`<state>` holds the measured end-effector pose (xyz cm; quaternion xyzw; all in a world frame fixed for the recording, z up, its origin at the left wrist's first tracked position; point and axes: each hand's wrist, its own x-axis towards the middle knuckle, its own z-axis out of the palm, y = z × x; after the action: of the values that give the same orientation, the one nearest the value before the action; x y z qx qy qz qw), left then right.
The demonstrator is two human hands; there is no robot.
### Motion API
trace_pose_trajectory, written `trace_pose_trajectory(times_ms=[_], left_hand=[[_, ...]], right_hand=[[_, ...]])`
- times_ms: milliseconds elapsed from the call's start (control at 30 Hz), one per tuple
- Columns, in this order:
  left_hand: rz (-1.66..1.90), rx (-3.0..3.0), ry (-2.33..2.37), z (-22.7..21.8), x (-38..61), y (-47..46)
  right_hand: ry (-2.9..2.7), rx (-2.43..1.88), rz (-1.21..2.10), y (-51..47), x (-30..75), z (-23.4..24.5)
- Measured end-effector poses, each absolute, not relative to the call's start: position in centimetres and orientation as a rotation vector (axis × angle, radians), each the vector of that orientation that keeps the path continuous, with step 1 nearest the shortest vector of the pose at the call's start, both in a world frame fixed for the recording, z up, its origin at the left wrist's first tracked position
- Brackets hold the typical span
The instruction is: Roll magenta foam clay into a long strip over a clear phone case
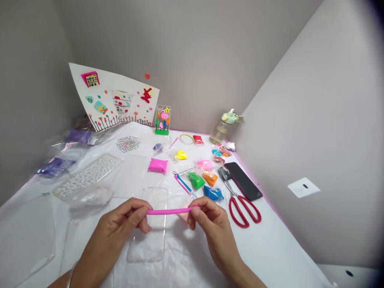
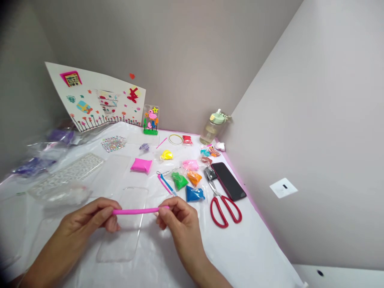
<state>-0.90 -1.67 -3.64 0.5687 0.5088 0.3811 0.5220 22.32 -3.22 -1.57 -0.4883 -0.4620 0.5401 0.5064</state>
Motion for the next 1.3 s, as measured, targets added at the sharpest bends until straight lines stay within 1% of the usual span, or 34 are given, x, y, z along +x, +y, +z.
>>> trace_pose_trajectory(times_ms=[233, 400, 567, 667, 867, 1067, 1200, 1300], left_hand=[[0.977, 1.25, 1.219, -3.8, -0.5, -1.5], [0.959, 1.351, 1.115, -3.7, -0.3, -1.4], [0.952, 1.337, 1.111, -3.4, -0.1, -1.7], [0.941, 1.237, 1.024, -3.3, 0.1, -1.9], [0.935, 1.146, 1.02, -3.7, 0.5, -2.0], [0.965, 1.514, 1.111, -2.9, 0.5, -2.1], [0.963, 1.578, 1.158, -2.9, 0.3, -2.3], [0.901, 1.648, 1.091, -3.1, 0.3, -2.3]], right_hand=[[-1.032, -1.149, 1.341, -3.0, 22.1, -1.5], [-1.055, -1.158, 1.367, -3.0, 22.0, -1.5], [-1.07, -1.095, 1.483, -3.2, 21.7, -1.5], [-1.115, -1.166, 1.541, -3.2, 21.4, -1.5], [-1.221, -1.223, 1.504, -3.3, 21.0, -1.6], [-1.225, -1.222, 1.484, -3.7, 20.9, -1.8], [-1.353, -1.275, 1.382, -3.8, 20.9, -2.0], [-1.366, -1.283, 1.336, -3.9, 20.9, -2.1]])
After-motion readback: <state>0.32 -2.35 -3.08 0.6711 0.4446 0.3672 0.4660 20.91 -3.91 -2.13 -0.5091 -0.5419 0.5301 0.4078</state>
